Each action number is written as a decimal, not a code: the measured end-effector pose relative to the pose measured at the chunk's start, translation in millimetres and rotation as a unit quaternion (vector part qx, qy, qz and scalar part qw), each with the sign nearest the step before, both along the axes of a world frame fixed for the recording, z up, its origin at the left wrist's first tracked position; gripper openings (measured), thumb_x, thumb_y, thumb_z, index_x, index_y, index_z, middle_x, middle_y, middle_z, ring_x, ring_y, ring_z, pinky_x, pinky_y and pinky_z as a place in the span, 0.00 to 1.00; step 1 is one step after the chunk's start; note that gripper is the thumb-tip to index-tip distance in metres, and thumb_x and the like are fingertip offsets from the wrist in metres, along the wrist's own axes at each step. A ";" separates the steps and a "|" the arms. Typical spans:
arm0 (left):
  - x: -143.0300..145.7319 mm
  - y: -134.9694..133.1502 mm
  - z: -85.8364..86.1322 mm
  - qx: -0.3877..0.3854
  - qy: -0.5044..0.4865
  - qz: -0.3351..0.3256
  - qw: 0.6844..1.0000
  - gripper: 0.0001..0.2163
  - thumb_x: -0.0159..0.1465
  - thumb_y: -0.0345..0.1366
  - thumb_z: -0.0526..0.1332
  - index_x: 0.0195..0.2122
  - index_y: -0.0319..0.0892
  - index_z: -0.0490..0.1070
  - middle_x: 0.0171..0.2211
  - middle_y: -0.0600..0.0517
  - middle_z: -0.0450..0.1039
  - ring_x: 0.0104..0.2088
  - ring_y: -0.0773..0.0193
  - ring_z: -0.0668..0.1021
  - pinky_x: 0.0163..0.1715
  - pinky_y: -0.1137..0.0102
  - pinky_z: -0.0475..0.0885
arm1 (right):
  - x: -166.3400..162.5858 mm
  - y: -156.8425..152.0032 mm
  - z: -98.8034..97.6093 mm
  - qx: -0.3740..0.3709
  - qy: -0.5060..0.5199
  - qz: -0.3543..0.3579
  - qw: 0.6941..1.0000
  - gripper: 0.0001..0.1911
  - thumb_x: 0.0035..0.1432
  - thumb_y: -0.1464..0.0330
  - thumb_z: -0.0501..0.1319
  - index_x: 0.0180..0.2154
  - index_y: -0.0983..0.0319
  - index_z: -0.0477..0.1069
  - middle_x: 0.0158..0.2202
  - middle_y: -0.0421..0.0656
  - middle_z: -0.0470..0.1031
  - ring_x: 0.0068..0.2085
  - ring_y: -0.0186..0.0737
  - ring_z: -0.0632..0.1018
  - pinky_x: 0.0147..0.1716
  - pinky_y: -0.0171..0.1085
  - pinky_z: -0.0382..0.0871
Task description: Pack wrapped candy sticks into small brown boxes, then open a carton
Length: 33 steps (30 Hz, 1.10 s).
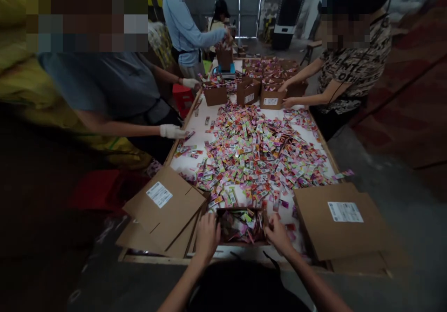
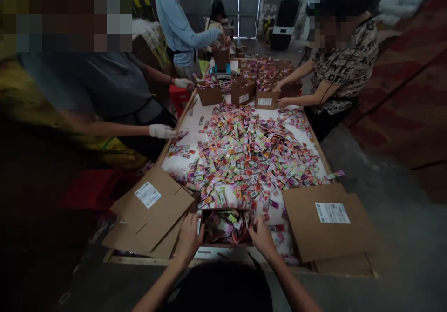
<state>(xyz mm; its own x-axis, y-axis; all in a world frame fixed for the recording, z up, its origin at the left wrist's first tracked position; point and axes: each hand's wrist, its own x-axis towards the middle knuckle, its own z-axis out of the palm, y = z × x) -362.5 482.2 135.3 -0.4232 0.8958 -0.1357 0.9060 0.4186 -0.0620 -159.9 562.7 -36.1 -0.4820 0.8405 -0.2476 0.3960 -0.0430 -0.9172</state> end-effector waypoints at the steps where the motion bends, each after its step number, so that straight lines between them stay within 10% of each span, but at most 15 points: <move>1: 9.7 7.0 -5.2 -0.010 -0.015 -0.066 0.998 0.16 0.66 0.31 0.53 0.52 0.42 0.72 0.54 0.41 0.73 0.56 0.51 0.73 0.58 0.56 0.67 | 5.3 -1.8 -8.5 -0.022 0.064 -0.021 0.997 0.06 0.56 0.63 0.53 0.35 0.57 0.60 0.29 0.39 0.72 0.31 0.40 0.75 0.34 0.36 0.67; 4: 40.6 34.8 -30.8 -0.158 -0.101 -0.212 0.959 0.16 0.64 0.34 0.59 0.53 0.48 0.73 0.60 0.44 0.70 0.60 0.49 0.71 0.60 0.55 0.67 | 15.0 -6.3 -32.0 -0.075 0.187 -0.026 0.979 0.12 0.60 0.55 0.52 0.32 0.56 0.59 0.26 0.38 0.69 0.30 0.40 0.73 0.32 0.37 0.69; 9: 58.7 59.2 -64.3 -0.248 -0.099 -0.175 0.948 0.21 0.66 0.33 0.56 0.61 0.38 0.67 0.62 0.35 0.68 0.63 0.44 0.69 0.61 0.53 0.65 | 22.7 -10.5 -79.4 0.018 -0.010 -0.039 0.999 0.17 0.60 0.64 0.52 0.48 0.62 0.71 0.50 0.53 0.77 0.54 0.49 0.76 0.54 0.45 0.70; 13: 52.7 55.7 -56.4 -0.259 -0.099 -0.163 0.947 0.23 0.65 0.39 0.60 0.62 0.42 0.65 0.64 0.38 0.66 0.64 0.45 0.67 0.62 0.52 0.64 | 13.7 -12.3 -118.4 0.169 -0.172 0.155 0.958 0.44 0.47 0.75 0.60 0.67 0.59 0.59 0.71 0.51 0.57 0.72 0.54 0.54 0.69 0.55 0.47; 17: 44.8 52.4 -32.6 -0.267 -0.082 -0.154 0.948 0.27 0.58 0.35 0.67 0.60 0.48 0.67 0.62 0.39 0.66 0.63 0.42 0.67 0.61 0.45 0.63 | -1.9 8.5 -139.5 0.195 -0.176 0.242 0.934 0.45 0.49 0.77 0.56 0.69 0.57 0.55 0.73 0.46 0.51 0.73 0.49 0.50 0.71 0.54 0.38; 22: 34.5 43.7 -6.9 -0.188 -0.086 -0.131 0.970 0.23 0.61 0.25 0.59 0.56 0.47 0.71 0.58 0.42 0.70 0.60 0.49 0.70 0.62 0.51 0.64 | 4.2 39.2 -151.2 0.145 -0.212 0.160 0.953 0.35 0.56 0.75 0.54 0.66 0.64 0.61 0.69 0.52 0.61 0.70 0.52 0.60 0.68 0.50 0.49; 33: 18.0 -6.9 27.9 0.158 -0.116 0.004 0.981 0.11 0.68 0.39 0.55 0.44 0.45 0.76 0.49 0.44 0.75 0.52 0.55 0.78 0.55 0.57 0.73 | -5.6 25.0 -139.5 0.100 -0.233 0.079 0.964 0.18 0.62 0.74 0.50 0.48 0.65 0.74 0.49 0.54 0.78 0.52 0.52 0.76 0.57 0.45 0.62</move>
